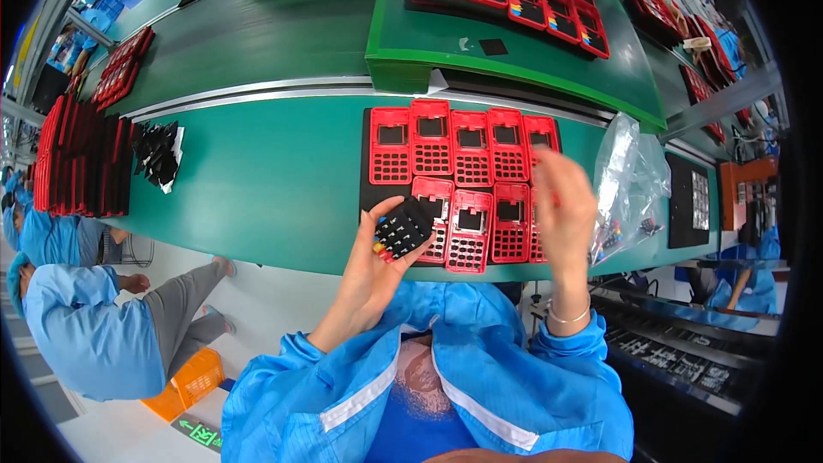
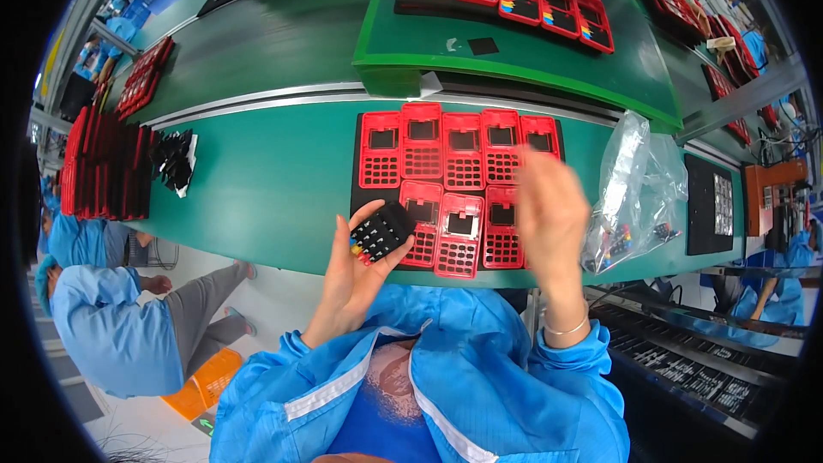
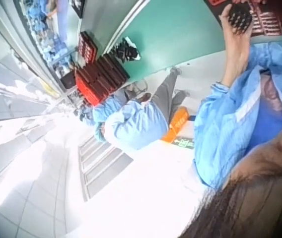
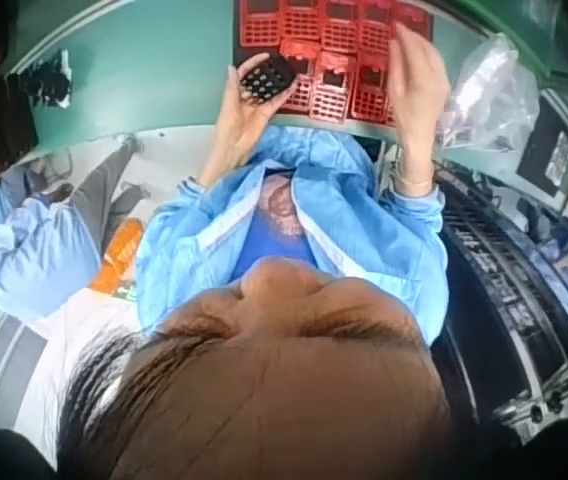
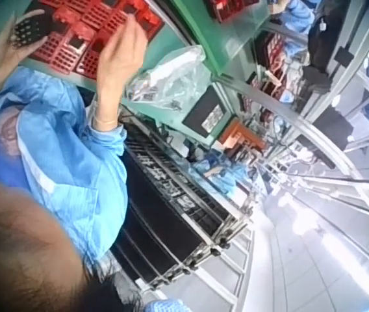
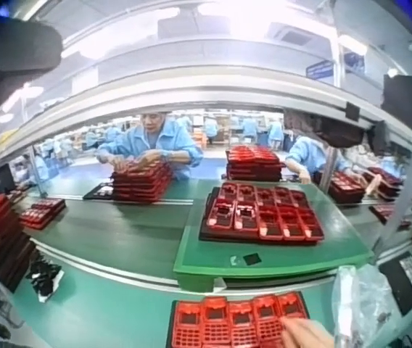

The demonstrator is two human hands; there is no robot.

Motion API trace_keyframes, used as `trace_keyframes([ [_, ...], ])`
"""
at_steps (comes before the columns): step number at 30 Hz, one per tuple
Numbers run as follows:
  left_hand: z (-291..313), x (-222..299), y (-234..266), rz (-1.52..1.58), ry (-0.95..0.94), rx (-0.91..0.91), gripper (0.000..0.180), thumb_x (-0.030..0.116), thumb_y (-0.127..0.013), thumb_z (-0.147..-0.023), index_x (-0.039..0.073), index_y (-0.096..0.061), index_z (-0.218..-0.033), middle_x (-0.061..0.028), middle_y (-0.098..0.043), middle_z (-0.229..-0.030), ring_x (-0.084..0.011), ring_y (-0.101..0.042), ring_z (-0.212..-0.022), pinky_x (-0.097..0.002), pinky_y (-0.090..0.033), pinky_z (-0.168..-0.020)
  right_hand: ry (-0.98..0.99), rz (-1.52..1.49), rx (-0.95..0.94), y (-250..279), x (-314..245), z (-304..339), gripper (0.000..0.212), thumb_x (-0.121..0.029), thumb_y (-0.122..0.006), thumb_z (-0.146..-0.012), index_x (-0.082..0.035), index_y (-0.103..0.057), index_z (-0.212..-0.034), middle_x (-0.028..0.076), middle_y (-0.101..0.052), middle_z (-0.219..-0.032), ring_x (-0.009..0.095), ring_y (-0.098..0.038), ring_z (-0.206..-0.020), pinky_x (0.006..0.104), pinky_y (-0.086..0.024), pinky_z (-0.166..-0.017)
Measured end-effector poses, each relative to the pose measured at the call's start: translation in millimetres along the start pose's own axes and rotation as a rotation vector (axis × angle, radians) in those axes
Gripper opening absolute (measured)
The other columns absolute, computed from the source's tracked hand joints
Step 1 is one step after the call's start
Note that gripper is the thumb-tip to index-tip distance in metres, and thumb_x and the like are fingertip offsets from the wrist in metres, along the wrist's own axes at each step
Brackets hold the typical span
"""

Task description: The person assembles device housings by hand, inserting keypad buttons into them from a plastic tray on a conveyor belt.

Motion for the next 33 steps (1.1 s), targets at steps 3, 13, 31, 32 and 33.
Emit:
trace_keyframes([
  [3,-8.4,-2.5,-5.0,0.060,0.045,0.013,0.055,0.052,-0.041,-0.109,0.009,-0.049,-0.142,-0.0138,-0.060,-0.136,-0.0269,-0.058,-0.130,-0.0489,-0.050,-0.112,0.216,-0.327,-0.180,-20.0,-66.4,-6.2,0.030,-0.003,-0.077,-0.084,-0.003,-0.074,-0.114,0.013,-0.071,-0.108,0.031,-0.068,-0.094,0.0394,-0.056,-0.082],
  [13,5.3,-0.2,6.8,-0.004,0.000,0.044,0.050,0.028,-0.058,-0.105,0.009,-0.042,-0.148,-0.0113,-0.052,-0.143,-0.0252,-0.053,-0.134,-0.0483,-0.046,-0.113,0.441,-0.447,-0.531,-64.4,-103.1,-9.7,0.032,-0.010,-0.075,-0.083,-0.007,-0.074,-0.115,0.009,-0.064,-0.106,0.028,-0.062,-0.101,0.0406,-0.050,-0.082],
  [31,12.0,20.2,39.3,-0.015,-0.023,0.035,0.055,0.012,-0.065,-0.095,0.003,-0.044,-0.145,-0.0148,-0.056,-0.138,-0.0272,-0.060,-0.126,-0.0509,-0.053,-0.108,0.504,0.300,-0.419,-180.6,-55.8,-35.6,0.046,-0.010,-0.058,-0.087,-0.004,-0.068,-0.132,0.010,-0.059,-0.102,0.028,-0.054,-0.105,0.0445,-0.038,-0.098],
  [32,11.4,19.9,39.3,-0.020,-0.019,0.030,0.055,0.012,-0.065,-0.095,0.003,-0.044,-0.145,-0.0148,-0.056,-0.138,-0.0272,-0.061,-0.126,-0.0508,-0.053,-0.108,0.495,0.273,-0.391,-178.9,-53.5,-35.0,0.045,-0.010,-0.059,-0.085,-0.001,-0.068,-0.129,0.011,-0.060,-0.099,0.028,-0.055,-0.103,0.0445,-0.039,-0.099],
  [33,10.6,20.0,40.2,-0.024,-0.015,0.026,0.055,0.013,-0.065,-0.095,0.003,-0.043,-0.145,-0.0147,-0.056,-0.137,-0.0272,-0.061,-0.125,-0.0506,-0.054,-0.108,0.492,0.275,-0.394,-179.0,-52.6,-34.5,0.045,-0.010,-0.059,-0.085,-0.001,-0.068,-0.129,0.011,-0.060,-0.099,0.028,-0.055,-0.103,0.0445,-0.039,-0.099],
])
Point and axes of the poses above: each hand's wrist, its own z-axis away from the middle knuckle, its own y-axis out of the back of the hand, x = y × z, the point moved 5 cm from there along -z, towards the middle knuckle
